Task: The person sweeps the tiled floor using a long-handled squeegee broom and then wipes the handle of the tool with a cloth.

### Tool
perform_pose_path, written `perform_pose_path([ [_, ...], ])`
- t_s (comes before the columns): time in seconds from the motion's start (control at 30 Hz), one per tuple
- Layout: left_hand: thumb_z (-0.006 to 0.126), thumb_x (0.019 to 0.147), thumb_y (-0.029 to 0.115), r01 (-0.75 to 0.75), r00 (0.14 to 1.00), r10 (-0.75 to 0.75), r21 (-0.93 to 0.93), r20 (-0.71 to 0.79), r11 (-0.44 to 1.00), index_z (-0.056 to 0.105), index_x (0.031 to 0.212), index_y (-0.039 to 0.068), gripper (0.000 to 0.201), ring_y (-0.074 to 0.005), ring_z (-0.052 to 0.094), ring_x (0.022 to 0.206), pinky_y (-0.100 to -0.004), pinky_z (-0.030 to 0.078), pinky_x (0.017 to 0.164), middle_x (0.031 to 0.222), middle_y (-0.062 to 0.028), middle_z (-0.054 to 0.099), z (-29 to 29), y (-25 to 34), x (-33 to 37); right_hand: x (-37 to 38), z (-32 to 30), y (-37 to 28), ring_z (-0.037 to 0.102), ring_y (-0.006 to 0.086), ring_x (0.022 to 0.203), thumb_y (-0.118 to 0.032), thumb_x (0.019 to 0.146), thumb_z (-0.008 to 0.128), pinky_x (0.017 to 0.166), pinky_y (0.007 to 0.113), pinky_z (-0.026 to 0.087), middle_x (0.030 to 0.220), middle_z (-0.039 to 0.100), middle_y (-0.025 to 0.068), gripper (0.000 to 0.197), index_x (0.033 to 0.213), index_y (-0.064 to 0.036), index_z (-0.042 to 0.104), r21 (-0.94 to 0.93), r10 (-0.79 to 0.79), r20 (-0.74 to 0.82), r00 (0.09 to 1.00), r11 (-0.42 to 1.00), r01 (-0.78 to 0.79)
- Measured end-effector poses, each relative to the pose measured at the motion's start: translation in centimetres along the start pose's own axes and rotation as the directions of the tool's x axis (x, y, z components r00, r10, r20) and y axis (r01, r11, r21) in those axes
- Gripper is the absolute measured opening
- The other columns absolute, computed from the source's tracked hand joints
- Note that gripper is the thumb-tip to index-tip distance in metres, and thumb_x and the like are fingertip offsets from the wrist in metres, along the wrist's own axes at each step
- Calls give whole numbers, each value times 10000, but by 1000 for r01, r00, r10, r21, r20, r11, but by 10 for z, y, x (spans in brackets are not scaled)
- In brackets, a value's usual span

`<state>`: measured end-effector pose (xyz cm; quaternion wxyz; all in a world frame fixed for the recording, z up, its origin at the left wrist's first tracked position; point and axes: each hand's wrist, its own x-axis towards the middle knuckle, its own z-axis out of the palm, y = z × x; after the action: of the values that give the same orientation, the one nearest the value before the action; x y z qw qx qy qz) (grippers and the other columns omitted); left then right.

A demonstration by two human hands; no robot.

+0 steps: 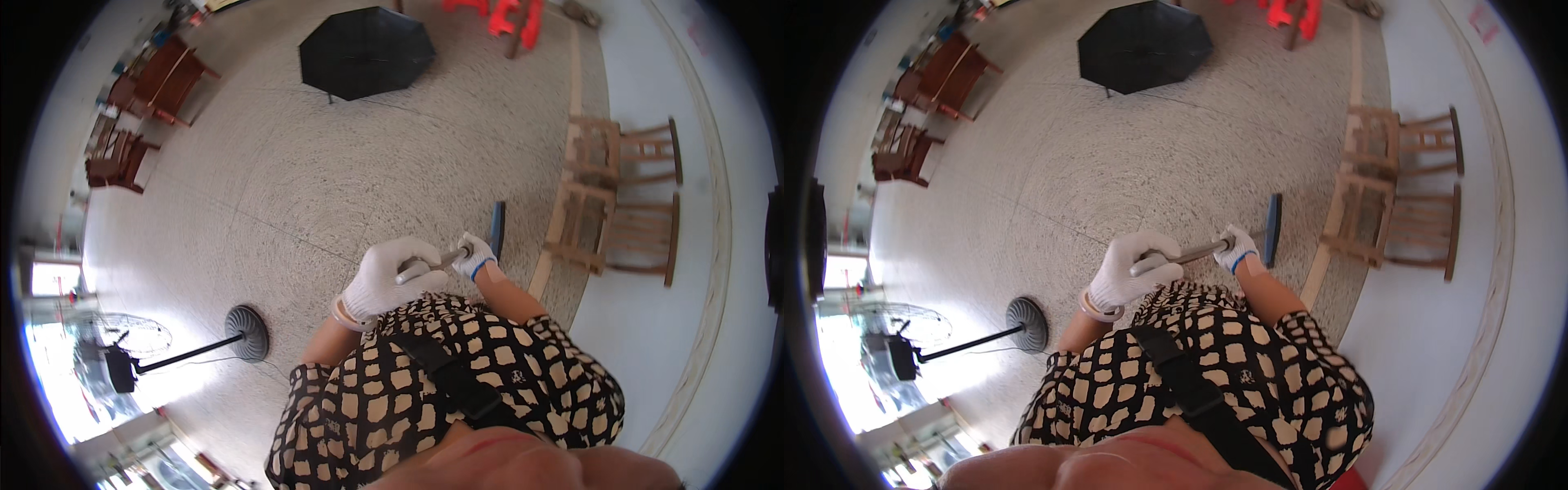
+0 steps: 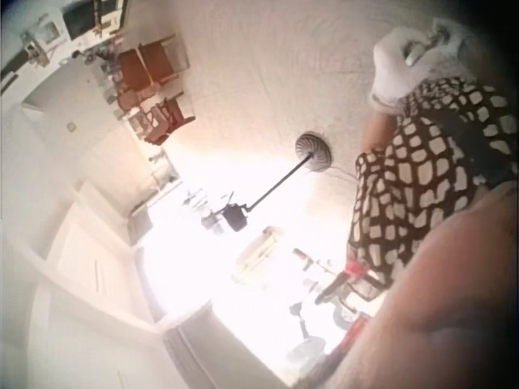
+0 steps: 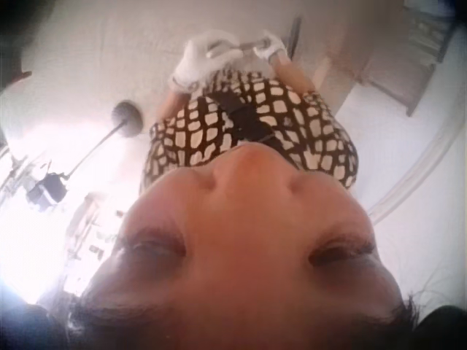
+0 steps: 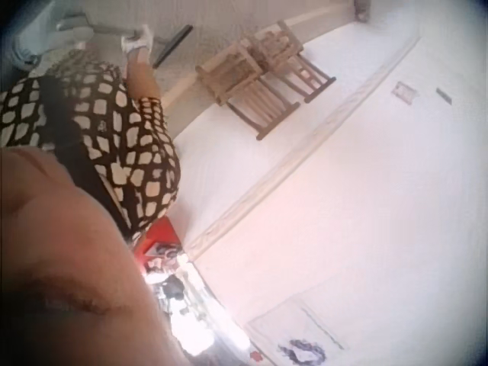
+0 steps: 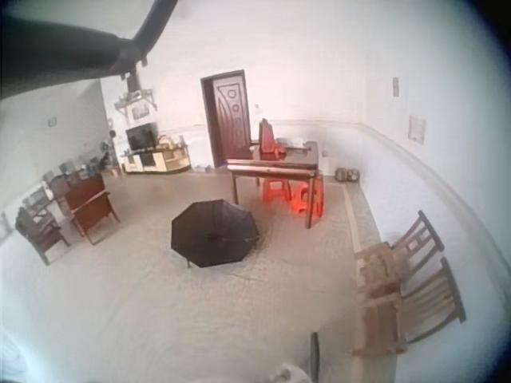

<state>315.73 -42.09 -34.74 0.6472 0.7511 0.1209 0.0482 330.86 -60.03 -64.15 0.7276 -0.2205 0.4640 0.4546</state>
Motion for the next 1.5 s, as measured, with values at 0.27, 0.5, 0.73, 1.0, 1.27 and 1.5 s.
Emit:
perform_pose_path([
  [0.27, 677, 811, 186, -256, 951, 273, 131, -143, 958, 658, 911, 68, 156, -132, 606, 790, -288, 509, 733, 830, 1, 647, -106, -91, 14, 75, 63, 72, 364, 122, 473, -191, 990, 469, 495, 272, 431, 561, 386, -15, 371, 644, -138, 343, -185, -96, -181, 979, 981, 62],
  [0.5, 651, 873, 175, 140, 975, -209, -513, -79, 847, 641, 921, 36, 147, -43, 541, 748, -211, 467, 743, 807, 27, 588, -174, -132, -11, 122, 100, 114, 324, 154, 562, -133, 955, 410, 613, 325, 369, 637, 396, 10, 284, 675, -107, 367, -462, -120, -328, 937, 886, -49],
  [0.73, 624, 879, 101, 15, 926, -199, -494, -322, 869, 630, 840, 31, 80, -17, 489, 681, -192, 433, 623, 737, 69, 539, -265, -150, 15, 202, 197, 141, 518, 187, 753, -47, 944, 388, 644, 309, 438, 804, 512, 56, 174, 791, -41, 472, -956, 58, -7, 998, 293, -24],
  [1.0, 636, 821, 39, 17, 825, -146, -234, -546, 972, 648, 962, -13, 151, -74, 535, 741, -238, 467, 656, 820, 0, 606, -384, -131, 48, 302, 364, 243, 512, 179, 535, -100, 920, 441, 515, 321, 472, 664, 513, 42, 162, 760, -82, 462, -491, 182, -388, 903, 788, -370],
  [1.27, 671, 770, 22, 23, 737, 3, 30, -676, 999, 623, 889, -14, 133, -133, 566, 721, -285, 485, 639, 800, -47, 602, -455, -129, 70, 367, 479, 330, 509, 158, 581, -183, 946, 503, 706, 346, 543, 618, 481, 1, 311, 656, -90, 439, -802, 213, -324, 922, 455, -387],
  [1.5, 633, 805, -9, -28, 634, -141, -205, -761, 978, 623, 810, -13, 12, -92, 537, 632, -249, 458, 576, 703, -14, 582, -534, -163, 74, 408, 518, 387, 421, 126, 443, -256, 987, 482, 531, 295, 513, 518, 408, -39, 383, 633, -143, 392, -788, 351, -313, 883, 423, -447],
])
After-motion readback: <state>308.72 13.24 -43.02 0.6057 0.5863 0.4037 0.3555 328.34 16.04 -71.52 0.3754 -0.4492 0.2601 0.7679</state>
